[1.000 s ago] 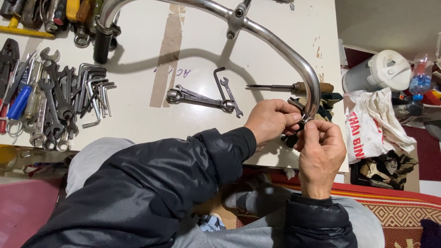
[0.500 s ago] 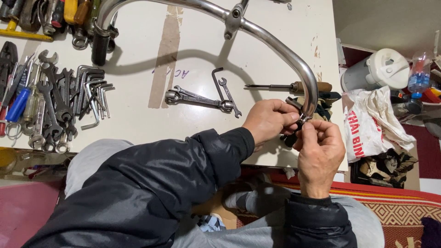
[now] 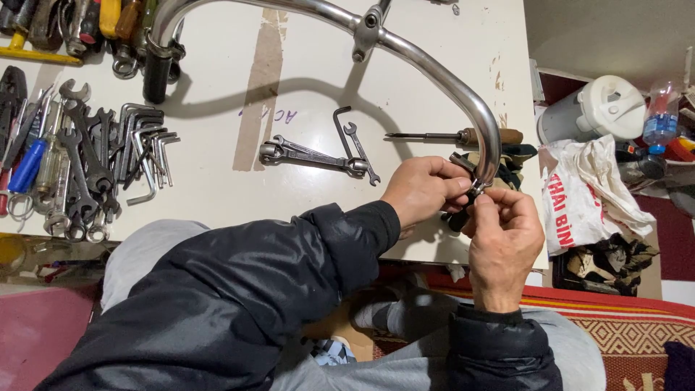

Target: The person wipes a bicycle brake lever with a cloth, then uses a wrench and an Allen key to attach the lever to a bicycle handlebar. They tighten the bolt by hand and with the wrench, then attach a handlebar grip and tighten its clamp.

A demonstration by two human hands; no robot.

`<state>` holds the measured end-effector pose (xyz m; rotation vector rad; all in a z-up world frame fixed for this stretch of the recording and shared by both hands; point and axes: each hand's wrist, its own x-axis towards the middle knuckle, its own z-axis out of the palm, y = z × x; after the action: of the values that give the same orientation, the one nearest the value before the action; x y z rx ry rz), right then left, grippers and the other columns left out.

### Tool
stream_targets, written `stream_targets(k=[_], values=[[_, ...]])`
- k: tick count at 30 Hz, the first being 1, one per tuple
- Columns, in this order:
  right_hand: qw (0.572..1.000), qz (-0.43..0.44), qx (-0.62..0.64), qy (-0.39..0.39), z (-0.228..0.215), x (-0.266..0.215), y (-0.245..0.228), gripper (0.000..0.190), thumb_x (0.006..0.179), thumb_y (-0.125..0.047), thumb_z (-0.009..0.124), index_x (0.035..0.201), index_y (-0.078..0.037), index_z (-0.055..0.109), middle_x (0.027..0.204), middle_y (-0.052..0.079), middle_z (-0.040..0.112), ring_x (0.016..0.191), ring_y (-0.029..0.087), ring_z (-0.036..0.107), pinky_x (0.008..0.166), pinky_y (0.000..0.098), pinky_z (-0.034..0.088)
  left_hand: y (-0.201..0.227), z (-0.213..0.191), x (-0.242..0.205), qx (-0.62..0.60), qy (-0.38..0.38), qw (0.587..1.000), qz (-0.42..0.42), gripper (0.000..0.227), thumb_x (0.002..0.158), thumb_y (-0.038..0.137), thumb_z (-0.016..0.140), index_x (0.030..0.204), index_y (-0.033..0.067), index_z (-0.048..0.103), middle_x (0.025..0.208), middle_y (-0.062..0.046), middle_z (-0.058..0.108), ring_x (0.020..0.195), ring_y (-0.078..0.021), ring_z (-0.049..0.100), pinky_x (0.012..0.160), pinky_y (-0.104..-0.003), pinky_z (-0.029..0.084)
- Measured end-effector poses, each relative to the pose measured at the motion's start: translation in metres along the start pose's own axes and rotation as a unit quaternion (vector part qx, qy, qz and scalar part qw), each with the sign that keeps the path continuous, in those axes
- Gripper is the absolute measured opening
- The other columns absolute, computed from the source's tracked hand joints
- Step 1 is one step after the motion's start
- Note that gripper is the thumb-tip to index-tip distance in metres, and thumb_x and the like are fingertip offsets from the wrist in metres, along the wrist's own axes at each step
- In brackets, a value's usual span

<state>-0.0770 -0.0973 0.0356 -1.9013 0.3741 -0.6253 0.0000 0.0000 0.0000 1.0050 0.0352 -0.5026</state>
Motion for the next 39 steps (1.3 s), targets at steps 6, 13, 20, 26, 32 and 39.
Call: stream_targets(k=[6, 13, 20, 26, 32, 39], values=[[1.0, 0.004, 0.004, -0.007, 0.002, -0.001, -0.002, 0.009, 0.101, -0.006, 0.065, 0.103, 0.002, 0.065, 0.071, 0.011, 0.061, 0.054, 0.011, 0.059, 0.052, 0.0246, 0.051, 0.0, 0.0, 0.0, -0.001, 0.004, 1.0, -0.002, 0.031, 0.09, 0.005, 0.072, 0.111, -0.0162, 0.065, 0.083, -0.027, 0.068, 0.075, -0.0285, 0.074, 0.065, -0.034, 0.066], [1.0, 0.006, 0.005, -0.009, 0.003, -0.001, 0.002, 0.019, 0.109, -0.014, 0.063, 0.101, 0.004, 0.065, 0.07, 0.012, 0.061, 0.053, 0.011, 0.057, 0.051, 0.025, 0.052, -0.002, 0.0, 0.002, 0.006, 0.005, 1.0, -0.003, 0.031, 0.089, 0.005, 0.073, 0.111, -0.0159, 0.065, 0.083, -0.027, 0.068, 0.075, -0.0298, 0.075, 0.065, -0.035, 0.066], [1.0, -0.009, -0.009, 0.001, 0.001, -0.001, 0.002, 0.012, 0.105, -0.007, 0.065, 0.104, 0.004, 0.064, 0.072, 0.012, 0.061, 0.055, 0.012, 0.058, 0.053, 0.0259, 0.051, 0.002, 0.001, -0.002, 0.005, 0.009, 1.0, -0.007, 0.03, 0.089, 0.004, 0.072, 0.11, -0.0163, 0.066, 0.084, -0.027, 0.068, 0.075, -0.029, 0.074, 0.065, -0.034, 0.065], [1.0, -0.01, -0.02, -0.011, 0.001, -0.002, -0.002, 0.009, 0.101, -0.005, 0.067, 0.105, 0.003, 0.065, 0.07, 0.012, 0.062, 0.055, 0.013, 0.06, 0.052, 0.0262, 0.051, 0.004, 0.001, -0.002, 0.011, 0.007, 1.0, -0.005, 0.028, 0.089, 0.003, 0.071, 0.11, -0.0157, 0.066, 0.083, -0.027, 0.067, 0.074, -0.03, 0.075, 0.064, -0.035, 0.066], [1.0, 0.014, -0.007, -0.017, 0.002, -0.002, 0.002, 0.012, 0.105, -0.01, 0.063, 0.102, 0.002, 0.065, 0.071, 0.013, 0.062, 0.055, 0.013, 0.06, 0.053, 0.0268, 0.052, 0.002, 0.0, -0.001, 0.007, -0.001, 1.0, -0.008, 0.029, 0.089, 0.004, 0.071, 0.111, -0.0149, 0.066, 0.085, -0.025, 0.067, 0.075, -0.0284, 0.075, 0.065, -0.034, 0.066], [1.0, -0.004, -0.01, -0.004, 0.003, -0.001, 0.0, 0.014, 0.107, -0.01, 0.065, 0.101, 0.003, 0.065, 0.071, 0.013, 0.062, 0.055, 0.013, 0.059, 0.053, 0.0273, 0.052, 0.004, 0.001, -0.002, 0.009, -0.004, 1.0, -0.012, 0.028, 0.09, 0.004, 0.07, 0.111, -0.0146, 0.066, 0.086, -0.025, 0.067, 0.076, -0.0279, 0.074, 0.066, -0.033, 0.065]])
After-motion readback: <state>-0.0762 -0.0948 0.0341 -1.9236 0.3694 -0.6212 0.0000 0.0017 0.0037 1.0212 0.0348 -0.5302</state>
